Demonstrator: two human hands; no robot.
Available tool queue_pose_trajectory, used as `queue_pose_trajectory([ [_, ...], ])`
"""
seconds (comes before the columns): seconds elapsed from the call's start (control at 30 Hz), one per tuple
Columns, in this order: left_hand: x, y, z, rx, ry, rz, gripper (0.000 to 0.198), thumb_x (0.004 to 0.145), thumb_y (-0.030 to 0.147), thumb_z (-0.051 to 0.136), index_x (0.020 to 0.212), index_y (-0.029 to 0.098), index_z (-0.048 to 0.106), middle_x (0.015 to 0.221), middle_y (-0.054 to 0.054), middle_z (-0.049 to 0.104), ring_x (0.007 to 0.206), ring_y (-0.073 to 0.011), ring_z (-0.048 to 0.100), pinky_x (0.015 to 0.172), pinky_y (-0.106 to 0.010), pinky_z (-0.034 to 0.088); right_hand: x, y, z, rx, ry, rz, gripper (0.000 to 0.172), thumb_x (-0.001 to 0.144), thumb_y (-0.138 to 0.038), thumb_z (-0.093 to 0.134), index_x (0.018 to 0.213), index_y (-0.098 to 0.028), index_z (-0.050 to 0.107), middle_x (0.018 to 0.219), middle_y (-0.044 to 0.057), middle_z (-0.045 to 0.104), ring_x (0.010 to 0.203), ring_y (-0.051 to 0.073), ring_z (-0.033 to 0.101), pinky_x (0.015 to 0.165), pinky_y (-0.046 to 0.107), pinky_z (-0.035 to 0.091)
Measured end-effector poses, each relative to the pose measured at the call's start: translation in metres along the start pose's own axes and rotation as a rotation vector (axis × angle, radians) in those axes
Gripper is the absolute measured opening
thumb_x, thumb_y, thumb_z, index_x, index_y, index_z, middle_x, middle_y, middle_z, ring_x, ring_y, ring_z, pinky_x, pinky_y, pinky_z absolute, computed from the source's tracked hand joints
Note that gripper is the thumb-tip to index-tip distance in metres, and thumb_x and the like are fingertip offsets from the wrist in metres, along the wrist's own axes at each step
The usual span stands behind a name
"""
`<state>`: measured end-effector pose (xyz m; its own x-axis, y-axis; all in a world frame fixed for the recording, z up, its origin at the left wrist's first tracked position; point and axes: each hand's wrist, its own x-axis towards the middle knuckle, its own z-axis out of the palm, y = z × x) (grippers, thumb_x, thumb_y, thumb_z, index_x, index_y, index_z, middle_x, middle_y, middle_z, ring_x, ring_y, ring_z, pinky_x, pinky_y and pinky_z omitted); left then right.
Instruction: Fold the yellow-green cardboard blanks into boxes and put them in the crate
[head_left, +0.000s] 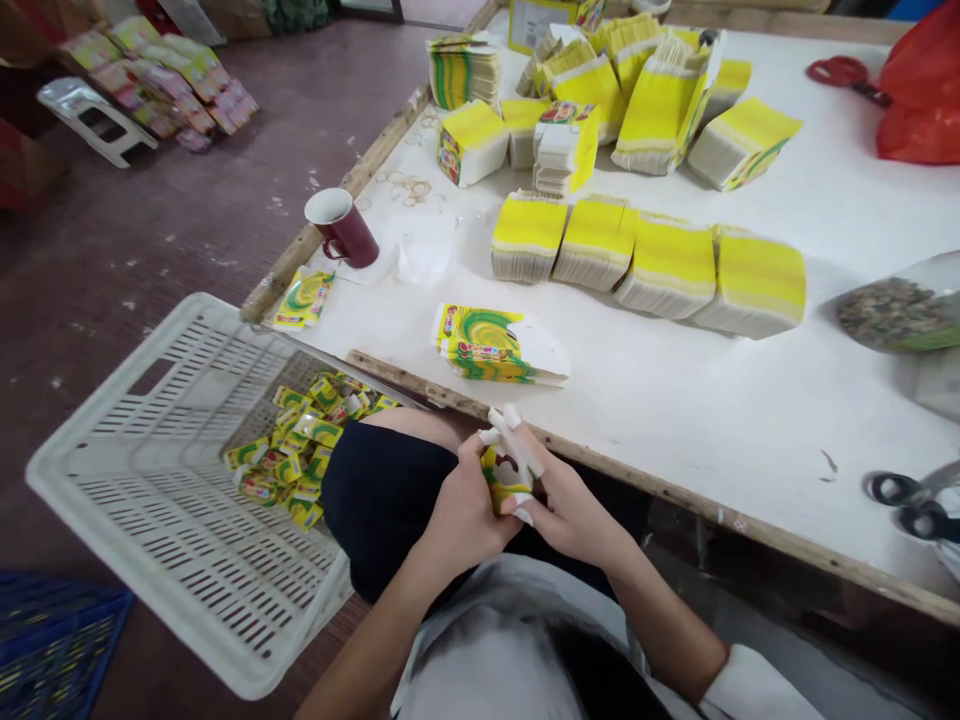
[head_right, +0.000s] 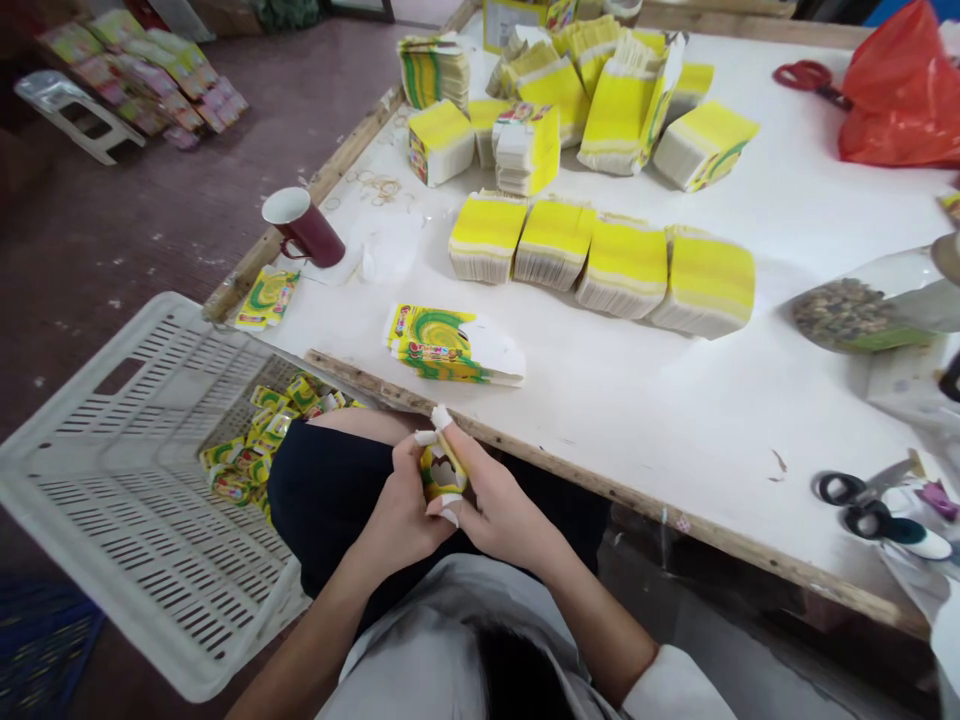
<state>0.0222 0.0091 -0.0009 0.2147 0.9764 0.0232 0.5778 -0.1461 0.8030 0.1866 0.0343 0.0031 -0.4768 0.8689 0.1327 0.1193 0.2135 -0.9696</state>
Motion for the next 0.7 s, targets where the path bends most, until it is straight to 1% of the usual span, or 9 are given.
queue_pose_trajectory([
  [0.03, 0.001, -0.001, 0.001, 0.017, 0.025, 0.020, 0.076, 0.074, 0.021, 0.068, 0.136, 0.021, 0.024, 0.108, -0.011, 0.063, 0.082, -0.0256, 0.070, 0.065, -0.038, 0.058, -0.001, 0.000, 0.000, -0.061, 0.004, -0.059, 0.062, 0.098, -0.023, 0.053, 0.158, -0.028, 0.036, 0.156, 0.010, 0.051, 0.144, 0.026, 0.048, 0.118, 0.043, 0.043],
  [0.1, 0.004, -0.001, 0.002, 0.077, 0.129, 0.073, 0.079, 0.071, 0.018, 0.069, 0.137, 0.019, 0.025, 0.126, -0.020, 0.056, 0.105, -0.0322, 0.068, 0.080, -0.046, 0.060, -0.001, 0.003, 0.000, -0.157, 0.060, -0.146, 0.065, 0.098, -0.010, 0.042, 0.158, -0.034, 0.035, 0.158, 0.005, 0.048, 0.144, 0.021, 0.049, 0.117, 0.038, 0.046],
  [0.17, 0.006, -0.001, 0.001, 0.164, 0.221, 0.100, 0.075, 0.071, 0.016, 0.070, 0.136, 0.019, 0.033, 0.134, -0.022, 0.052, 0.121, -0.0362, 0.061, 0.094, -0.053, 0.056, -0.002, 0.009, -0.002, -0.228, 0.194, -0.167, 0.065, 0.099, -0.008, 0.038, 0.157, -0.036, 0.037, 0.156, 0.004, 0.051, 0.140, 0.020, 0.054, 0.113, 0.038, 0.050],
  [0.23, 0.007, 0.000, -0.004, 0.223, 0.253, 0.090, 0.066, 0.073, 0.016, 0.072, 0.131, 0.020, 0.042, 0.126, -0.017, 0.060, 0.118, -0.0346, 0.062, 0.097, -0.053, 0.055, -0.003, 0.014, -0.005, -0.293, 0.293, -0.161, 0.062, 0.100, -0.013, 0.044, 0.158, -0.034, 0.036, 0.154, 0.008, 0.053, 0.138, 0.023, 0.056, 0.111, 0.040, 0.052],
  [0.27, 0.006, 0.001, -0.008, 0.223, 0.249, 0.088, 0.062, 0.074, 0.017, 0.074, 0.129, 0.021, 0.045, 0.119, -0.014, 0.064, 0.112, -0.0323, 0.065, 0.094, -0.050, 0.056, -0.004, 0.015, -0.007, -0.324, 0.296, -0.167, 0.062, 0.100, -0.016, 0.047, 0.158, -0.032, 0.035, 0.154, 0.010, 0.053, 0.139, 0.024, 0.056, 0.110, 0.041, 0.053],
  [0.37, 0.005, 0.004, -0.021, 0.177, 0.243, 0.115, 0.057, 0.074, 0.027, 0.081, 0.123, 0.021, 0.052, 0.108, -0.009, 0.069, 0.100, -0.0272, 0.069, 0.088, -0.042, 0.059, -0.005, 0.014, -0.012, -0.402, 0.176, -0.222, 0.056, 0.099, -0.020, 0.052, 0.154, -0.028, 0.044, 0.158, 0.015, 0.047, 0.142, 0.027, 0.052, 0.106, 0.040, 0.055],
  [0.5, 0.004, 0.009, -0.037, 0.181, 0.256, 0.140, 0.055, 0.075, 0.040, 0.083, 0.118, 0.019, 0.058, 0.104, -0.010, 0.073, 0.097, -0.0261, 0.072, 0.087, -0.038, 0.060, 0.001, 0.001, -0.029, -0.428, 0.027, -0.237, 0.031, 0.100, -0.020, 0.053, 0.127, -0.024, 0.067, 0.153, 0.018, 0.050, 0.132, 0.026, 0.061, 0.098, 0.035, 0.058],
  [0.63, 0.005, 0.015, -0.044, 0.158, 0.229, 0.184, 0.050, 0.075, 0.037, 0.083, 0.117, 0.018, 0.061, 0.104, -0.009, 0.074, 0.096, -0.0249, 0.073, 0.088, -0.036, 0.060, 0.008, -0.014, -0.040, -0.380, -0.118, -0.221, 0.022, 0.096, -0.022, 0.060, 0.117, -0.022, 0.066, 0.144, 0.019, 0.054, 0.128, 0.027, 0.062, 0.100, 0.038, 0.056],
  [0.7, 0.005, 0.015, -0.043, 0.167, 0.254, 0.200, 0.050, 0.075, 0.037, 0.082, 0.116, 0.018, 0.062, 0.102, -0.010, 0.074, 0.094, -0.0258, 0.073, 0.087, -0.037, 0.060, 0.010, -0.018, -0.035, -0.344, -0.098, -0.190, 0.025, 0.093, -0.021, 0.063, 0.117, -0.023, 0.062, 0.140, 0.018, 0.053, 0.132, 0.029, 0.057, 0.101, 0.041, 0.055],
])
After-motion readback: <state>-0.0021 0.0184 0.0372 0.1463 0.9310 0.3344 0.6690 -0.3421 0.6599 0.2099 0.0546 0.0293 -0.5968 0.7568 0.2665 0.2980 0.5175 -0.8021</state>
